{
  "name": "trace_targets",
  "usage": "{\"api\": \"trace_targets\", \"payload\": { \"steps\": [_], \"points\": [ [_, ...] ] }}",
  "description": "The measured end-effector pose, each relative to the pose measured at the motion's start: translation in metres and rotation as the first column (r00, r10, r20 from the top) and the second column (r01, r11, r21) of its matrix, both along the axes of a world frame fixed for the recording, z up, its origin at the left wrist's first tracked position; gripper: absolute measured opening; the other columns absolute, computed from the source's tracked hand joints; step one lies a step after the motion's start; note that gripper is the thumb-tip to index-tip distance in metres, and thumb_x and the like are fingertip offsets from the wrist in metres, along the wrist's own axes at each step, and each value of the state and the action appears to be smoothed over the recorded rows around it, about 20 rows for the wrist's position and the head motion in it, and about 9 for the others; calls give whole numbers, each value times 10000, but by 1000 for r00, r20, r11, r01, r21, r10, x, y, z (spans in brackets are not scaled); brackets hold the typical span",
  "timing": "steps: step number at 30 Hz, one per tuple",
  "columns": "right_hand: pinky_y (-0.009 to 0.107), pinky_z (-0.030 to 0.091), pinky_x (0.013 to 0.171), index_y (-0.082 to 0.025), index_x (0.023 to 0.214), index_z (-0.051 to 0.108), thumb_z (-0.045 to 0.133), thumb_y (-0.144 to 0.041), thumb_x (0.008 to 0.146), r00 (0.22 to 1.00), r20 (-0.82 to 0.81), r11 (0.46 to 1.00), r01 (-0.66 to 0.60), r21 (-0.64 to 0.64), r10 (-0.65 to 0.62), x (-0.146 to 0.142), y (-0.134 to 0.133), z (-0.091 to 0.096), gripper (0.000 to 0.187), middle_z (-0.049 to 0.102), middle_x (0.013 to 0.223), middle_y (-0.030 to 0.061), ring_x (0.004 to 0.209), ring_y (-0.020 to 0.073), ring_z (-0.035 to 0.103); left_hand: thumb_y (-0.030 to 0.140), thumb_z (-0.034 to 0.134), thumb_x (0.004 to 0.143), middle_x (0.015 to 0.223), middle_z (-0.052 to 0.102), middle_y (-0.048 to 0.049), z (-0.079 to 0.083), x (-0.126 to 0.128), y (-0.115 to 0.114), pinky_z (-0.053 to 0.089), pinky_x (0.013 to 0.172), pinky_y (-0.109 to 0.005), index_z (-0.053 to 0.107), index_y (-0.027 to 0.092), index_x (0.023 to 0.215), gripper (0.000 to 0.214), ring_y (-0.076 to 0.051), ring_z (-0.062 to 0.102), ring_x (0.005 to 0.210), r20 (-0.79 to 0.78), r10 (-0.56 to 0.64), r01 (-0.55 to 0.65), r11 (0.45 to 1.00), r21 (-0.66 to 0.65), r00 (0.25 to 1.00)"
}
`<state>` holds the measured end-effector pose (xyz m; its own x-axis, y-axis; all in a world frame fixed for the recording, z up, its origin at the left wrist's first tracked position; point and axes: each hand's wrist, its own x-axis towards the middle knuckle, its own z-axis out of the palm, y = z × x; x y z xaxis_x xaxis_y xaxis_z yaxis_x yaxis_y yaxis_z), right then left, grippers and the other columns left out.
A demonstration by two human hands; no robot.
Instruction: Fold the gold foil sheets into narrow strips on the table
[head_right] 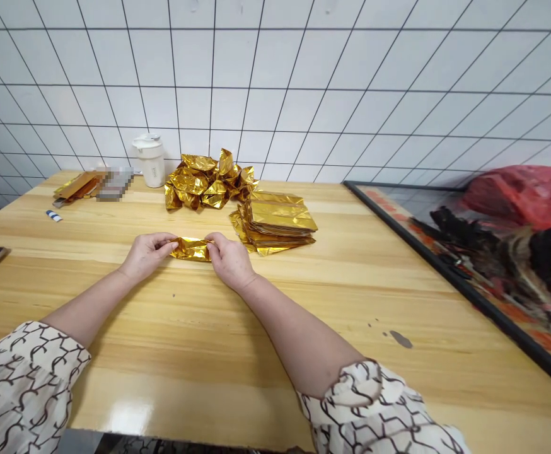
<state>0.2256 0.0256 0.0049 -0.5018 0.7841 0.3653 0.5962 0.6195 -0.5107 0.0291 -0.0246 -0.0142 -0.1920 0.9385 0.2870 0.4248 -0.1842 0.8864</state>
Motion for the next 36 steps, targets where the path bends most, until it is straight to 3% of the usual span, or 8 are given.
{"api": "trace_targets", "payload": {
  "steps": [10, 24, 36],
  "points": [
    [259, 422, 608, -232, 944, 653, 450, -237, 863, 1000, -12, 1000, -6, -10, 6, -2, 0, 0, 219, 635, 603, -9, 562, 166, 570, 265, 625, 663, 501, 576, 31, 3, 3, 2, 360, 515, -229, 671, 171, 576, 136, -113, 485, 491, 37, 62, -62, 998, -8, 997],
    [251, 420, 600, -213, 946, 657, 473, -210, 853, 1000, -27, 1000, -15, -19, 15, -3, 0, 1, 207, 631, 595, -16, 547, 155, 559, 264, 624, 648, 484, 558, 38, 8, 5, 2, 343, 516, -232, 633, 173, 536, 145, -114, 480, 490, 8, 107, -106, 993, -50, 994],
    [254, 421, 610, -214, 935, 659, 472, -218, 844, 998, -58, 999, -29, -22, 27, -4, 2, -3, 208, 638, 611, -12, 573, 156, 566, 281, 640, 610, 440, 494, 55, 5, 6, 4, 306, 478, -224, 583, 175, 493, 168, -97, 424, 451, 75, 109, -105, 993, -57, 991]
  ]
}}
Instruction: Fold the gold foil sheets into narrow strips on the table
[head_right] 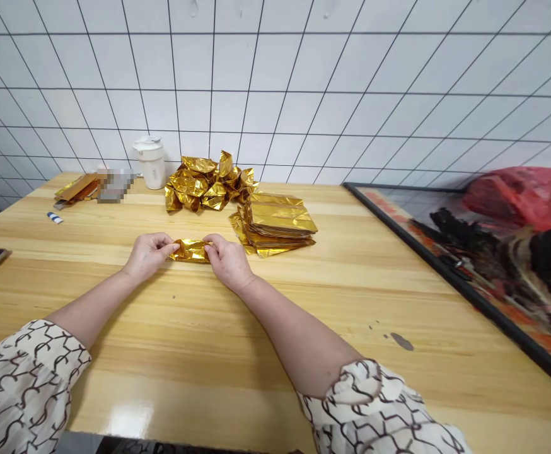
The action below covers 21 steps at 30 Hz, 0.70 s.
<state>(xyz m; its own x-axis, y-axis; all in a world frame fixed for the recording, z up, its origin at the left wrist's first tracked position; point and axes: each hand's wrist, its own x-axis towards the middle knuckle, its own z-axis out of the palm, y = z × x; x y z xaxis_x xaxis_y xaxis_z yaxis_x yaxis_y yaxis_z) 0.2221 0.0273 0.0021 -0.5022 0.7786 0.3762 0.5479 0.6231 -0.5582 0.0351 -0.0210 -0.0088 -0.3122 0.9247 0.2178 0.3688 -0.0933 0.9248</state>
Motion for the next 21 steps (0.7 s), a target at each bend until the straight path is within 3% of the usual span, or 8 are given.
{"api": "trace_targets", "payload": {
  "steps": [4, 10, 14, 21],
  "points": [
    [255, 421, 609, -203, 930, 651, 459, -240, 858, 1000, -3, 1000, -9, -13, 9, 1, 0, 1, 208, 647, 630, -3, 574, 155, 564, 310, 647, 628, 460, 510, 49, -4, -1, 1, 324, 477, -216, 597, 171, 522, 182, -95, 433, 458, 41, -17, 16, 1000, 26, 999],
    [250, 412, 595, -211, 856, 646, 425, -297, 895, 999, 6, 999, 34, -27, -34, 2, 0, 3, 240, 651, 647, 8, 592, 158, 571, 335, 644, 670, 575, 639, 5, -9, -3, 2, 423, 554, -238, 722, 160, 740, 204, -126, 540, 525, 102, -94, 87, 994, 70, 990],
    [248, 400, 585, -215, 828, 645, 394, -297, 909, 998, 52, 1000, 28, -7, -27, 2, 0, 3, 276, 640, 637, 9, 575, 156, 560, 345, 642, 649, 631, 676, -18, -9, -2, 2, 436, 593, -255, 721, 166, 699, 203, -147, 572, 580, 126, -107, 96, 991, 87, 986],
    [249, 410, 608, -206, 884, 656, 410, -270, 903, 996, 87, 1000, 15, 23, -17, 1, 0, 3, 254, 653, 659, 18, 594, 160, 578, 334, 640, 616, 541, 624, 10, -6, 2, 2, 371, 528, -238, 688, 176, 590, 167, -120, 501, 513, 117, -55, 46, 996, 76, 992]
  ]
}}
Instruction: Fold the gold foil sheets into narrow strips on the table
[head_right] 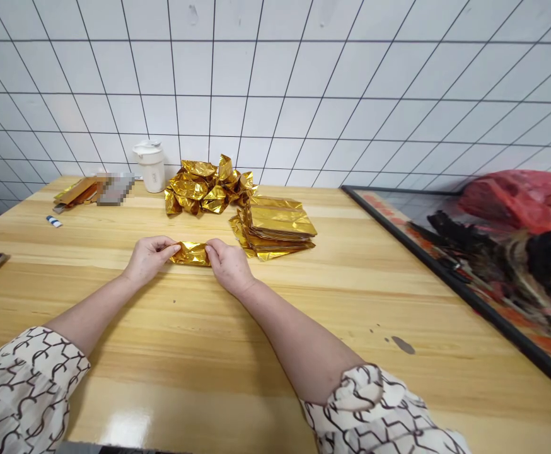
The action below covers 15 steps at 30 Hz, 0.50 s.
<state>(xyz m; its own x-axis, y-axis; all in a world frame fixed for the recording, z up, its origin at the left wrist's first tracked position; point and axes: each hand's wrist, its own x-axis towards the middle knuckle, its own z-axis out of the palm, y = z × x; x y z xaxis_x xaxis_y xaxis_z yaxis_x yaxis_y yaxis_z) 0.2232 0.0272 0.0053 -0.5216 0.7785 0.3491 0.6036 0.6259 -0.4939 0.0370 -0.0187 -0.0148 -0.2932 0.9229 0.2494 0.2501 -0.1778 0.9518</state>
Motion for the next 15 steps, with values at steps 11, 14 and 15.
{"api": "trace_targets", "payload": {
  "steps": [11, 14, 15],
  "points": [
    [261, 444, 646, -206, 902, 659, 412, -267, 901, 1000, -22, 1000, -18, 24, 19, -2, 0, -3, 254, 689, 725, 40, 650, 172, 608, 337, 614, 605, 485, 558, 31, 4, 4, 0, 342, 508, -226, 624, 183, 520, 176, -109, 461, 488, -20, 27, -27, 999, -16, 999],
    [263, 440, 624, -211, 885, 654, 408, -278, 896, 998, -52, 1000, -25, 16, 26, -1, 0, -3, 255, 672, 692, 32, 631, 171, 593, 359, 602, 609, 491, 557, 27, 3, 4, 1, 343, 506, -230, 627, 185, 528, 194, -114, 459, 490, -9, 42, -42, 999, -8, 999],
    [262, 436, 609, -213, 873, 652, 408, -285, 893, 997, -67, 1000, -29, 6, 29, 0, -1, -3, 255, 660, 668, 24, 614, 167, 582, 367, 602, 611, 492, 557, 26, 2, 4, 1, 345, 507, -232, 630, 185, 533, 200, -115, 459, 492, -5, 46, -46, 999, -5, 999]
  ]
}}
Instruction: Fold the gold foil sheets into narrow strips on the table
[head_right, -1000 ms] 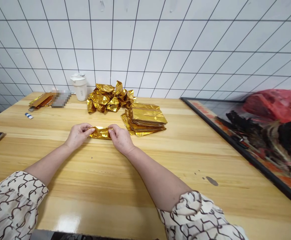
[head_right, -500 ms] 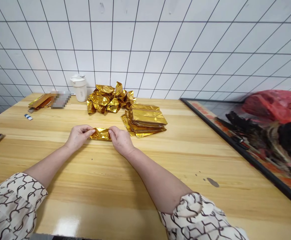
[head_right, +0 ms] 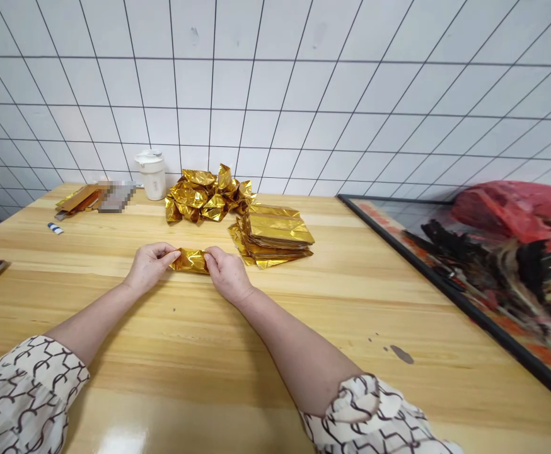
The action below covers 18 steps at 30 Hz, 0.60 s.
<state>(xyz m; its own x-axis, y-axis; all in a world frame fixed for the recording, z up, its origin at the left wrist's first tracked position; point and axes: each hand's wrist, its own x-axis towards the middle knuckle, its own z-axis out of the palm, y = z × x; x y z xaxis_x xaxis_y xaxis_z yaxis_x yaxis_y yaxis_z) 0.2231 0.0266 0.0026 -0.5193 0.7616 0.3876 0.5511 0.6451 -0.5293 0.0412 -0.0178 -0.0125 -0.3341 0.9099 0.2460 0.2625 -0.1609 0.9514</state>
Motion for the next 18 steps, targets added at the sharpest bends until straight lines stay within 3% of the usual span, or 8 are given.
{"api": "trace_targets", "payload": {
  "steps": [7, 12, 15, 18],
  "points": [
    [248, 390, 501, -178, 829, 617, 418, -374, 847, 978, -210, 983, -43, -177, 5, 1, -2, 4, 280, 498, 524, -34, 483, 130, 465, 331, 628, 643, 527, 586, 23, -2, -4, 2, 400, 549, -232, 662, 173, 587, 170, -117, 505, 520, 30, 16, -16, 1000, 17, 999],
    [243, 398, 485, -156, 921, 603, 437, -384, 826, 954, -299, 954, -86, -286, -4, 2, -3, 7, 298, 449, 490, -61, 463, 123, 455, 314, 637, 645, 522, 585, 26, -3, -5, 4, 398, 534, -225, 679, 167, 616, 155, -113, 502, 511, 62, 13, -14, 1000, 15, 998],
    [245, 417, 506, -155, 1043, 586, 461, -369, 828, 953, -304, 971, -77, -226, 5, 5, -4, 7, 328, 465, 524, -62, 475, 119, 458, 310, 639, 643, 517, 584, 25, -4, -5, 5, 397, 534, -225, 674, 165, 604, 154, -111, 501, 506, 87, 15, -16, 1000, 9, 996],
    [255, 448, 547, -179, 1124, 562, 482, -333, 826, 963, -264, 994, -70, -78, 47, 10, -5, 9, 345, 545, 652, -26, 521, 119, 488, 315, 648, 637, 520, 587, 22, -4, -7, 7, 402, 539, -228, 667, 166, 596, 156, -113, 509, 511, 113, 13, -14, 1000, 2, 994]
  ]
}}
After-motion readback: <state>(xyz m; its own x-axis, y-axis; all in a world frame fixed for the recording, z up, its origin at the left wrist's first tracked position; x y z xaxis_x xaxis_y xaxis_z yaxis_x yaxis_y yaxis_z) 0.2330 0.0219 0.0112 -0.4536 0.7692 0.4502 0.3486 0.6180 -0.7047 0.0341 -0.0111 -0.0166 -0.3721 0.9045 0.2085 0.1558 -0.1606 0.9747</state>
